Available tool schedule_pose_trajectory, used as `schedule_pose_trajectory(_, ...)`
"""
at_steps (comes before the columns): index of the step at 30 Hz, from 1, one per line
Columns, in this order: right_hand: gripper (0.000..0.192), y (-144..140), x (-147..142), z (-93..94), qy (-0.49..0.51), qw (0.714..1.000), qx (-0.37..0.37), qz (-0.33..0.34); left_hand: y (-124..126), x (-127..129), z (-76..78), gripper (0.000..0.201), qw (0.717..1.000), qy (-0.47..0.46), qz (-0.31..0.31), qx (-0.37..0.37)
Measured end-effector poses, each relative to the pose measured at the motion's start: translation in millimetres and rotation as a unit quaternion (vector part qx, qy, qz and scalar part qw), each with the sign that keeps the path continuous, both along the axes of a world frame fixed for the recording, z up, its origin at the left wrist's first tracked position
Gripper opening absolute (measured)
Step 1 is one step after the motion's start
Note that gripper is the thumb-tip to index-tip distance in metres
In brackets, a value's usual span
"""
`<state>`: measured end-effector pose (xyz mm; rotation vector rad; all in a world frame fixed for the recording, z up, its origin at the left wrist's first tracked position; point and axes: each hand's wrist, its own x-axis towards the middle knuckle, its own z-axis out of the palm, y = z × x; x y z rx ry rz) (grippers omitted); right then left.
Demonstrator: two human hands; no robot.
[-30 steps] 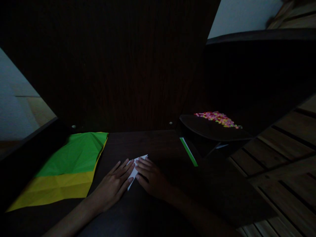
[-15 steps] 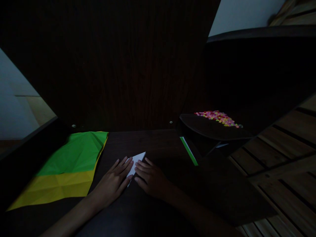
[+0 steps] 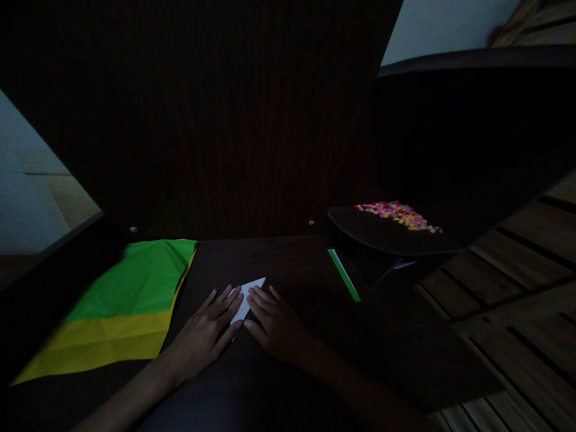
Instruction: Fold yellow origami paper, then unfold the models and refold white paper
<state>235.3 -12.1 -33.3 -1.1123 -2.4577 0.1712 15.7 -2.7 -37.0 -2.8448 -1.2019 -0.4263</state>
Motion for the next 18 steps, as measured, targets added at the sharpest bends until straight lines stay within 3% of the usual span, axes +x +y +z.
schedule_pose_trajectory(18,0.055,8.9,2.9,0.1,-0.043,0.998,-0.034,-0.031,-2.6,-0.2,9.7,0.054,1.0,0.008,-0.014,-0.023)
